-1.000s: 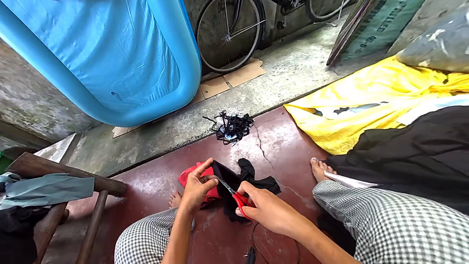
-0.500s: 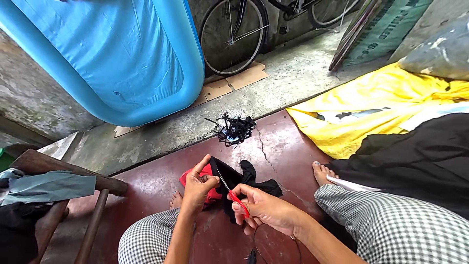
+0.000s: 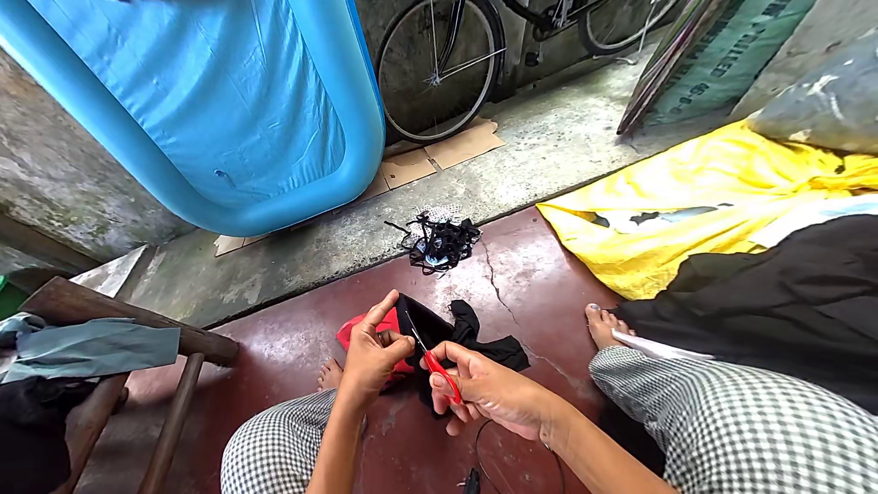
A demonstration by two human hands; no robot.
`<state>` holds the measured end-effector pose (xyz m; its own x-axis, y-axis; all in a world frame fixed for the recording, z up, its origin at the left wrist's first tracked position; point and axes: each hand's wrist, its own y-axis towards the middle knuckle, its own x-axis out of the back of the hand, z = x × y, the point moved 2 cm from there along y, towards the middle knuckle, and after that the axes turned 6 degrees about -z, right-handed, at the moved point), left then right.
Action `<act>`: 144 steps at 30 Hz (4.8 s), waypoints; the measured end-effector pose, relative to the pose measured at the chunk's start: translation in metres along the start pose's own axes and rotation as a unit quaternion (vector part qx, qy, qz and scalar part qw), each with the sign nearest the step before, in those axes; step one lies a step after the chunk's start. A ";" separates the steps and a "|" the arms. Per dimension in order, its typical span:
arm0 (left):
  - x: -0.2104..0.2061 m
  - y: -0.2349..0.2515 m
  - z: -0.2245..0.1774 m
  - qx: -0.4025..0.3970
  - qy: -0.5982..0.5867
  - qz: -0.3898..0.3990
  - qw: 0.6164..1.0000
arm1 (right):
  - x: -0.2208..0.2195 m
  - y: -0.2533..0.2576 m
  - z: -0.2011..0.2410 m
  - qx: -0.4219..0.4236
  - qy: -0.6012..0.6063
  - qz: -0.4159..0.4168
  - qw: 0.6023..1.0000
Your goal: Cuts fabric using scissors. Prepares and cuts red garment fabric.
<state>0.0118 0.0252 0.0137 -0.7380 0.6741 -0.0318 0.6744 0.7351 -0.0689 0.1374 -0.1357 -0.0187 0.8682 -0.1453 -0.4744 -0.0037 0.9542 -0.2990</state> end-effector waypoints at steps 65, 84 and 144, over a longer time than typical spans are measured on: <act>0.006 0.015 0.018 0.046 0.038 0.034 0.998 | 0.004 -0.003 0.009 -0.010 -0.150 -0.119 0.981; 0.016 0.029 0.069 0.254 0.299 0.089 0.916 | -0.009 -0.022 -0.010 -0.052 -0.576 -0.070 0.813; 0.002 -0.010 -0.027 -0.062 -0.035 0.086 0.994 | -0.009 -0.008 0.016 0.083 -0.047 0.047 0.994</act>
<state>0.0044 0.0215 0.0411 -0.6085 0.7870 -0.1019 0.7852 0.6157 0.0662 0.1378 -0.1383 0.0013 0.9103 -0.0357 -0.4124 -0.0119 0.9936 -0.1123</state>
